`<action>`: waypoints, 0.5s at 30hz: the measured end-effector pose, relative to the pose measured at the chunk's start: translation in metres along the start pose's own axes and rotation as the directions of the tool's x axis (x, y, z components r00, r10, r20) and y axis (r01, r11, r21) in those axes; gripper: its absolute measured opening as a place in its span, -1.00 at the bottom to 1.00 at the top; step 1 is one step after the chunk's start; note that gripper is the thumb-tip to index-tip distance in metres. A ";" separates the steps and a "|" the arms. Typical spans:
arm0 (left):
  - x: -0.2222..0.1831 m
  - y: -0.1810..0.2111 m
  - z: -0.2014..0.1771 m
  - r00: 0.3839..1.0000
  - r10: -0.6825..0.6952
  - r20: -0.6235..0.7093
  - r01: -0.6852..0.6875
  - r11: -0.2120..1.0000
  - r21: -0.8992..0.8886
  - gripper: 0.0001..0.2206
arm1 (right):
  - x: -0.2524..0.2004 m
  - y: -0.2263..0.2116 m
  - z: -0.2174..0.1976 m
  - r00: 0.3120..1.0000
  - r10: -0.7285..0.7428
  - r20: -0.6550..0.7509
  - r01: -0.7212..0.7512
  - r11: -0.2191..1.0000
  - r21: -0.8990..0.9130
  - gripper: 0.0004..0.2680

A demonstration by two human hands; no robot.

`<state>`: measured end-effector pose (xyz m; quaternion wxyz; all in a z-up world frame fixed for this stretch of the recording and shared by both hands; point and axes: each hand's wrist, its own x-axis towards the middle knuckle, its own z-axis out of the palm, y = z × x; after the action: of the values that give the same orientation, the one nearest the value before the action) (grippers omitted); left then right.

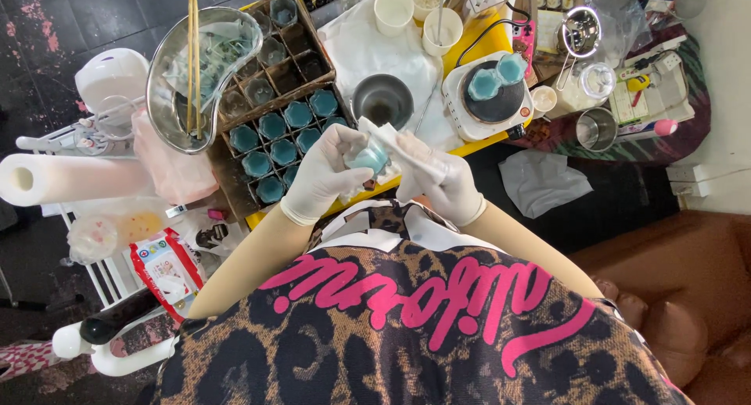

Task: Cleaning and wiping small teal glass candle containers using paper towels on a production workbench.

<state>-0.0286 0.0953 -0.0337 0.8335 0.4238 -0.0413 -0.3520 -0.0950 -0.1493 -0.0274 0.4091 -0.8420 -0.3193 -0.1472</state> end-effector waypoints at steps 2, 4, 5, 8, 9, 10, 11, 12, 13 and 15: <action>-0.005 0.008 0.008 0.997 0.060 0.056 -0.063 0.996 0.063 -0.55 | -0.010 0.002 0.013 0.840 0.542 0.016 -0.453 0.684 0.572 -0.70; -0.009 0.012 0.016 0.992 0.111 0.066 -0.121 0.976 0.179 -0.54 | -0.002 0.005 0.015 0.748 0.662 0.042 -0.435 0.442 0.785 -0.69; -0.010 0.015 0.021 0.984 0.159 0.085 -0.178 0.939 0.294 -0.52 | 0.002 0.007 0.016 0.645 0.756 0.107 -0.346 0.165 0.923 -0.66; -0.010 0.023 0.032 0.868 0.436 0.239 -0.445 0.467 0.764 -0.47 | 0.043 -0.021 -0.001 0.767 0.585 0.264 -0.168 -0.214 0.962 -0.58; -0.009 0.025 0.034 0.866 0.438 0.239 -0.446 0.466 0.764 -0.47 | 0.045 -0.022 0.000 0.769 0.583 0.263 -0.169 -0.212 0.963 -0.58; -0.007 0.026 0.036 0.804 0.509 0.308 -0.494 0.284 0.821 -0.46 | 0.047 -0.023 0.001 0.756 0.540 0.371 -0.190 -0.360 0.913 -0.51; -0.006 0.028 0.038 0.734 0.560 0.384 -0.515 0.092 0.852 -0.45 | 0.049 -0.024 0.003 0.740 0.479 0.472 -0.211 -0.500 0.840 -0.44; -0.006 0.029 0.040 0.733 0.562 0.383 -0.514 0.090 0.853 -0.45 | 0.043 -0.018 0.010 0.741 0.476 0.473 -0.214 -0.501 0.839 -0.44; -0.007 0.030 0.042 0.705 0.584 0.402 -0.486 -0.015 0.874 -0.48 | 0.038 -0.012 0.018 0.719 0.490 0.493 -0.236 -0.496 0.836 -0.43; -0.009 0.031 0.047 0.676 0.603 0.423 -0.448 -0.118 0.886 -0.50 | 0.029 0.000 0.031 0.696 0.501 0.513 -0.258 -0.493 0.831 -0.42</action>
<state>-0.0353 0.0815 0.0209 0.4251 0.8131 -0.3679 0.1507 -0.0740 -0.1132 -0.0316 0.9374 -0.2121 0.0804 0.2643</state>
